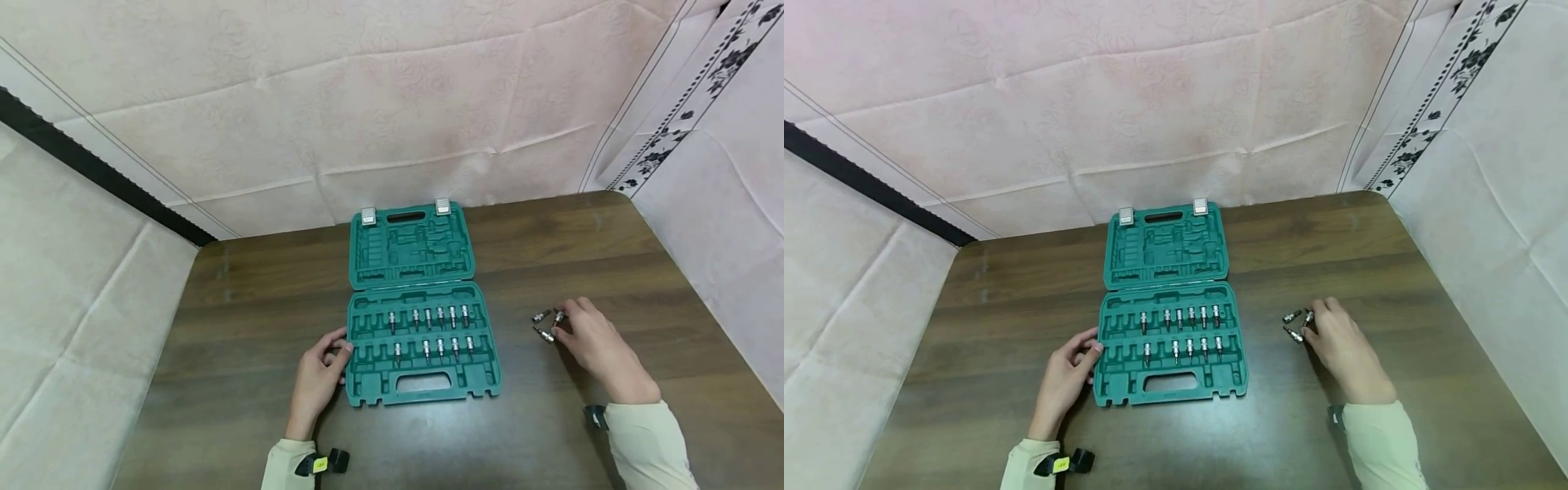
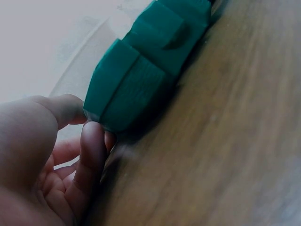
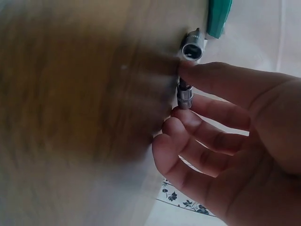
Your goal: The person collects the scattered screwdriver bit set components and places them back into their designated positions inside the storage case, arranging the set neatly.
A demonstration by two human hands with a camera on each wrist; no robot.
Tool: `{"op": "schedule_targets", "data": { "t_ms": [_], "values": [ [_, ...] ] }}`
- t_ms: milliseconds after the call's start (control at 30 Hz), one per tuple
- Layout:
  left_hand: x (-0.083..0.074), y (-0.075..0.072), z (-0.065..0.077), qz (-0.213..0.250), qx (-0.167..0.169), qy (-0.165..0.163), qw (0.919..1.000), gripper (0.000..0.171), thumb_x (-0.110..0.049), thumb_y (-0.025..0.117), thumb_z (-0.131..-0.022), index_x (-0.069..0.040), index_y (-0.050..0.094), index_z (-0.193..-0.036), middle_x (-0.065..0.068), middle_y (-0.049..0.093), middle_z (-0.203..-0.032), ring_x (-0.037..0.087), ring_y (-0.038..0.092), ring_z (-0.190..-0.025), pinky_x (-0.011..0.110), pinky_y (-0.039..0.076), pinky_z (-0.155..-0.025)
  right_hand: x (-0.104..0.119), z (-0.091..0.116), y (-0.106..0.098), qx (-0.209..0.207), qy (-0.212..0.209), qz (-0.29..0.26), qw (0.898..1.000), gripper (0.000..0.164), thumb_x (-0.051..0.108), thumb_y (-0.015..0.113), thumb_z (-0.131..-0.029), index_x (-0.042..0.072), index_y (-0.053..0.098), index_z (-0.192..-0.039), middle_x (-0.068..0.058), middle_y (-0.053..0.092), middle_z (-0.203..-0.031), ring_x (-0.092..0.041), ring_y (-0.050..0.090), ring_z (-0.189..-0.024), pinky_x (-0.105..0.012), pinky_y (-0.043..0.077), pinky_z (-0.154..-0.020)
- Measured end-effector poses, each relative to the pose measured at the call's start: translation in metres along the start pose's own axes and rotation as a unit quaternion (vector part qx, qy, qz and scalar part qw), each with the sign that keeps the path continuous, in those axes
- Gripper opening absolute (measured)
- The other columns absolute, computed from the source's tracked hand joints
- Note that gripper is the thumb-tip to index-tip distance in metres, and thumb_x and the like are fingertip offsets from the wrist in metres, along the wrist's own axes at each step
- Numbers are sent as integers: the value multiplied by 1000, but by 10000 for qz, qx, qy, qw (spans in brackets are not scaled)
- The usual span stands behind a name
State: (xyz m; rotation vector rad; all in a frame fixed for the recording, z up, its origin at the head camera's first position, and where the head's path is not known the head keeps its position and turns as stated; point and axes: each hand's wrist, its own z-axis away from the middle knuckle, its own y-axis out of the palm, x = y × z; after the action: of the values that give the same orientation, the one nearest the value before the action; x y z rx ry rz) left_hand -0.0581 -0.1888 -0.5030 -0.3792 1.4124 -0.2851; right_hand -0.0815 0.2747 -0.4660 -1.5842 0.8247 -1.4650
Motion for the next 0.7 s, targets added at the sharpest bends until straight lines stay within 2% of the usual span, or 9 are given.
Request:
{"op": "schedule_targets", "data": {
  "t_ms": [133,433,567,700],
  "values": [
    [-1,0,-1,-25,-17,8,10000,35,-20,69,-104,-15,67,-139,5,71,-107,17,61,-60,28,55,-54,-1,-1,1,-58,-35,23,10000,37,2,77,-91,-12,61,-121,-30,59,-109,-47,64,-93,-65,54,-75],
    [-2,0,-1,0,12,31,10000,35,-19,69,-104,-15,67,-139,5,71,-108,17,61,-61,29,56,-54,-1,-1,1,90,141,-16,9999,36,5,77,-93,-13,60,-119,-33,57,-111,-47,63,-93,-65,54,-76],
    [-1,0,-1,28,-8,44,10000,35,-19,69,-104,-14,67,-139,6,71,-107,16,61,-61,29,56,-54,1,-2,1,171,242,27,9996,38,5,75,-92,-16,59,-120,-36,56,-112,-45,62,-90,-63,54,-75],
    [1,0,-1,56,-31,103,9999,36,-19,70,-104,-11,67,-140,8,71,-107,15,60,-60,28,55,-53,0,-3,1,70,143,67,9999,37,6,72,-90,-17,60,-117,-35,58,-107,-43,63,-84,-62,55,-72]
  ]
}}
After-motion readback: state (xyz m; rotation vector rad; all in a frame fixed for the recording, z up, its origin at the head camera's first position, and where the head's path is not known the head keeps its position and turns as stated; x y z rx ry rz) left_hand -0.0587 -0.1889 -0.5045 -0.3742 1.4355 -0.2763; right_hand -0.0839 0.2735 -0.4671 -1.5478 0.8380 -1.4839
